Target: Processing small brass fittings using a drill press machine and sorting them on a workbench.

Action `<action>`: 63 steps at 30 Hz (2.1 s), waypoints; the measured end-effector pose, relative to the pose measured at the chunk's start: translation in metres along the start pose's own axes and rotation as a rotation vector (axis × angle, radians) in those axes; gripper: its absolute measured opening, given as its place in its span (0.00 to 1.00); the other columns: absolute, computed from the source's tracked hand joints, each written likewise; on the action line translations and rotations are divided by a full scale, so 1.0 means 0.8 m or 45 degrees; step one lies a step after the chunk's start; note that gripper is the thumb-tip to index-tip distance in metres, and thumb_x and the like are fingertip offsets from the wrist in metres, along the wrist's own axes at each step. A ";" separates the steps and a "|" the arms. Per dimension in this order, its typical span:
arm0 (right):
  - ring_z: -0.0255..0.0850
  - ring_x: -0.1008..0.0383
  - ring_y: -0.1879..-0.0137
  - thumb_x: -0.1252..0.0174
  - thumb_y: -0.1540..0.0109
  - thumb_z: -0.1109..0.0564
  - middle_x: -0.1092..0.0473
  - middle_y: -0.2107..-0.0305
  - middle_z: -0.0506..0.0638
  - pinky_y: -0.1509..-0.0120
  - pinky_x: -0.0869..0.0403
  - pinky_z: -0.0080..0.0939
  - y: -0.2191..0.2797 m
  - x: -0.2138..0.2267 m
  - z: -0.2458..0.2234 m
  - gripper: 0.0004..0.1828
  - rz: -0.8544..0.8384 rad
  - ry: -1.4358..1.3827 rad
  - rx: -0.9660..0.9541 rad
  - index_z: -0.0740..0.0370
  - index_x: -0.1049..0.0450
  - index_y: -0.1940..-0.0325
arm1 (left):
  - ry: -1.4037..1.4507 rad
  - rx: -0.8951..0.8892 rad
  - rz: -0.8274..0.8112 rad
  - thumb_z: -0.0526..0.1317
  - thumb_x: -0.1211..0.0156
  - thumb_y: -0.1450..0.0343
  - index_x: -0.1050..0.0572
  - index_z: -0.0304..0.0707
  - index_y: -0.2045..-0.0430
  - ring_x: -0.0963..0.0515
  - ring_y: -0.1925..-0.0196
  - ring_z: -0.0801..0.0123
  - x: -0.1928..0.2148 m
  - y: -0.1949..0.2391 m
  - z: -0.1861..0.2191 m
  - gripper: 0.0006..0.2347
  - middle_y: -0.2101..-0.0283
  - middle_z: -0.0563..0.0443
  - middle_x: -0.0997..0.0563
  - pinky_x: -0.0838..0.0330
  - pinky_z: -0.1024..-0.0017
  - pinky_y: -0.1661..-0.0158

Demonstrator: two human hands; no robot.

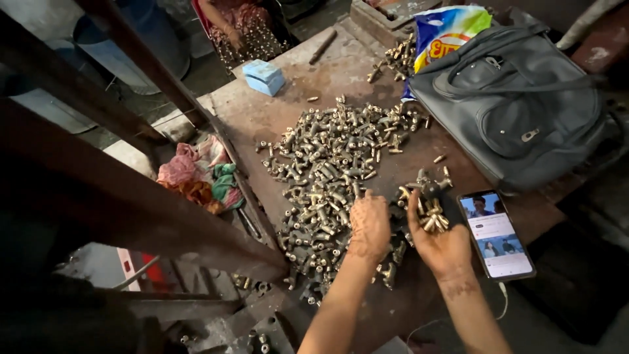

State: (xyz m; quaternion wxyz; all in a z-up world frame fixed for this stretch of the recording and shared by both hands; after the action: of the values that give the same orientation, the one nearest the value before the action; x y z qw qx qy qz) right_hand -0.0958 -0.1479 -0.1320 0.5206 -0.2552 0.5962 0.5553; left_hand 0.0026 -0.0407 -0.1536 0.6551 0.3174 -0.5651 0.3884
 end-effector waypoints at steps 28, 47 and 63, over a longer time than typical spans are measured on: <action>0.52 0.25 0.41 0.57 0.30 0.56 0.26 0.47 0.61 0.35 0.26 0.56 -0.035 0.098 -0.019 0.19 -0.284 0.382 -0.110 0.70 0.26 0.44 | 1.329 -0.251 -0.004 0.36 0.29 0.39 0.17 0.34 0.66 0.15 0.71 0.66 0.181 0.082 0.015 0.11 0.70 0.45 0.16 0.20 0.69 0.67; 0.57 0.24 0.44 0.55 0.34 0.56 0.26 0.51 0.66 0.38 0.22 0.54 -0.008 0.075 -0.045 0.23 0.103 -0.143 -0.199 0.77 0.29 0.42 | 0.500 -0.314 0.025 0.32 0.38 0.40 0.18 0.41 0.69 0.16 0.66 0.50 0.108 0.075 -0.021 0.09 0.68 0.40 0.18 0.22 0.59 0.62; 0.59 0.25 0.45 0.56 0.36 0.57 0.27 0.53 0.69 0.38 0.22 0.55 0.000 0.092 -0.039 0.23 0.141 -0.267 -0.222 0.80 0.30 0.44 | -0.219 -0.609 0.024 0.33 0.40 0.38 0.17 0.40 0.73 0.20 0.52 0.54 0.028 0.090 -0.018 0.05 0.65 0.46 0.17 0.23 0.62 0.59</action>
State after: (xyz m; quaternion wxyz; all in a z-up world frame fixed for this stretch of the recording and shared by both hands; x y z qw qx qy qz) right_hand -0.1307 -0.1570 -0.2038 0.5245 -0.2065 0.5013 0.6565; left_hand -0.0517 0.0105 -0.1355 0.6574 0.1800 -0.6975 0.2210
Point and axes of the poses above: each hand's wrist, its own y-axis away from the middle knuckle, its own x-axis out of the back of the hand, z = x × y, the point moved 2 cm from there along -y, towards the middle knuckle
